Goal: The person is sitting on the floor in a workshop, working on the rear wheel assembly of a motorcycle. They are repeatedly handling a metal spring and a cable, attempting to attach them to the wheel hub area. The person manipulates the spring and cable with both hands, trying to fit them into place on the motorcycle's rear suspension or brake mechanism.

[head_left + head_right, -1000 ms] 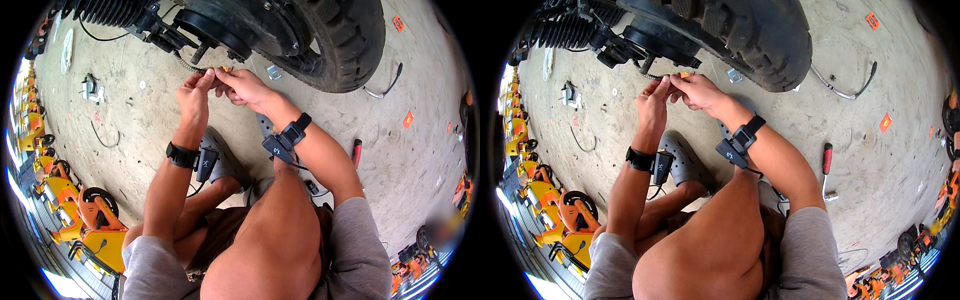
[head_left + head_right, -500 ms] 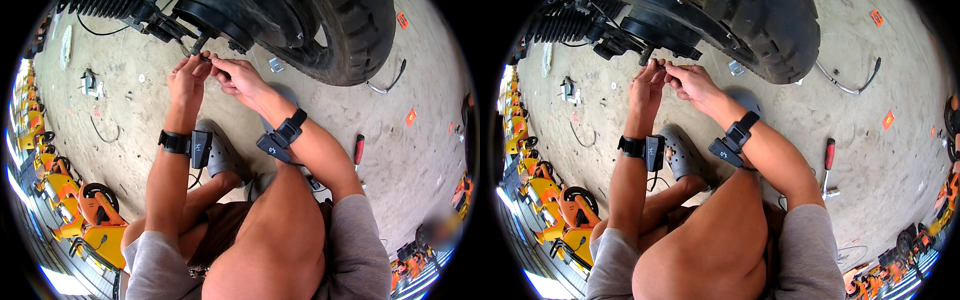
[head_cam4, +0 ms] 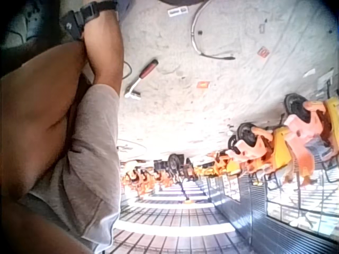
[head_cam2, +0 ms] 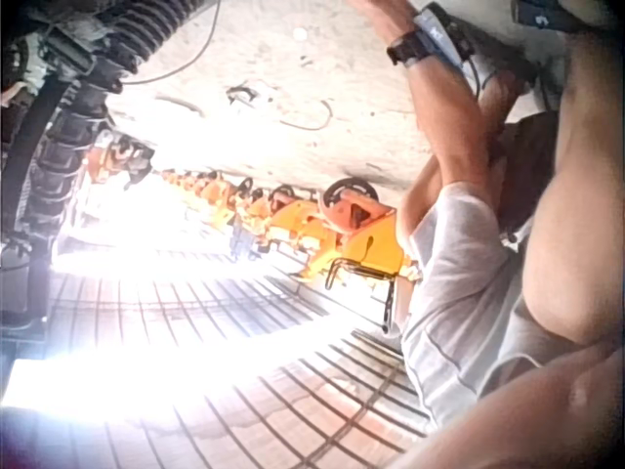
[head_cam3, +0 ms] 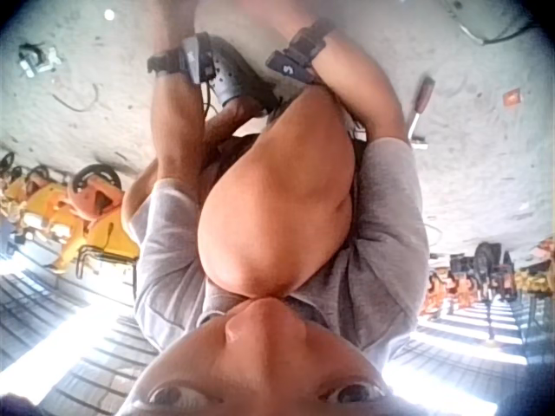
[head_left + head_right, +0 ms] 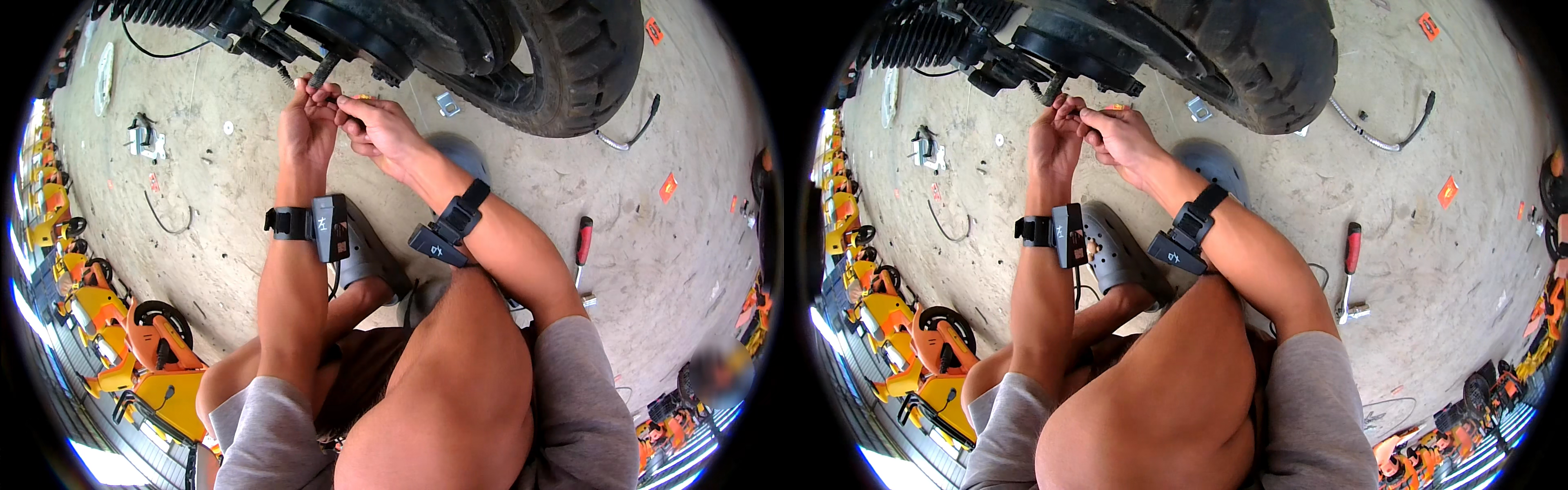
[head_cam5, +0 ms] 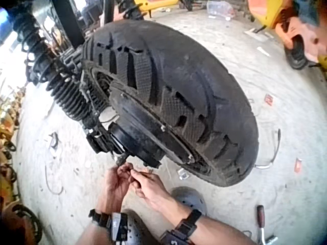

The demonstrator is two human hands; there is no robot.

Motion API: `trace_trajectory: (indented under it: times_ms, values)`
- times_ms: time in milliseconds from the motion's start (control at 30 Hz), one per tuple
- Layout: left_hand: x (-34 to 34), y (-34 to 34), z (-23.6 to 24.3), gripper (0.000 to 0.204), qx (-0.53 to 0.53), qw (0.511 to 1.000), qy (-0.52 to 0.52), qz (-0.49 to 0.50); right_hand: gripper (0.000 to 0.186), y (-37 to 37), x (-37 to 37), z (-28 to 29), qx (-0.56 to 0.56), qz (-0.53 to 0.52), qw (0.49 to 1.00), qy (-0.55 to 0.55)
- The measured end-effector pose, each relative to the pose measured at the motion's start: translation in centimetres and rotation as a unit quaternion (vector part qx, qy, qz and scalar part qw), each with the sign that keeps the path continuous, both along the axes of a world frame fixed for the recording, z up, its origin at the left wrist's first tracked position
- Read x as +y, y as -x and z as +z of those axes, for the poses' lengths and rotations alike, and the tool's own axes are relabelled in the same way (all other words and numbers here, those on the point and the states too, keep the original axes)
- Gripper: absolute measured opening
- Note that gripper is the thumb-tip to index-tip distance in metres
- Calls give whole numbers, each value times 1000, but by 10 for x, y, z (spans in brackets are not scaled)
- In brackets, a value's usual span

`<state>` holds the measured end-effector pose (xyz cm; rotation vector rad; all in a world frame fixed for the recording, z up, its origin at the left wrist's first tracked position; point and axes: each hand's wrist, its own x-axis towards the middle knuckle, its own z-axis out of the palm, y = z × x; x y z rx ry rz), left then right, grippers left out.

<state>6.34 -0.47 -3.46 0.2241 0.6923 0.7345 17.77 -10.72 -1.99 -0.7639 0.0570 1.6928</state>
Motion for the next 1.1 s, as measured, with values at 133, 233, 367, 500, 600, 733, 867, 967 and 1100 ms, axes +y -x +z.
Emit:
trace_trajectory:
  times_ms: [133,233,367,500,600,733,867,967,1100]
  values:
    - [9,4,-5,22,-21,1000,-13,-2,22,0,0,-1,5,6,1000,0]
    - [7,-5,0,22,25,1000,0,3,22,-2,-2,-3,13,0,1000,4]
    - [5,-13,25,22,11,1000,-15,-7,22,-5,-4,-4,25,0,1000,7]
    - [4,-12,35,32,1,1000,12,14,24,-3,-5,-3,30,3,1000,0]
    - [10,-11,35,40,25,999,34,31,23,-2,-6,-1,26,19,999,1]
    - [18,-14,32,54,101,993,46,28,23,-2,-6,-3,20,30,999,8]
    - [17,-17,24,55,128,991,35,6,23,0,-8,-6,22,25,999,13]
    - [17,-17,24,55,135,990,43,9,23,0,-9,-9,34,31,999,-1]
    - [15,-19,22,48,168,986,15,-3,23,-1,-12,-14,73,46,996,-12]
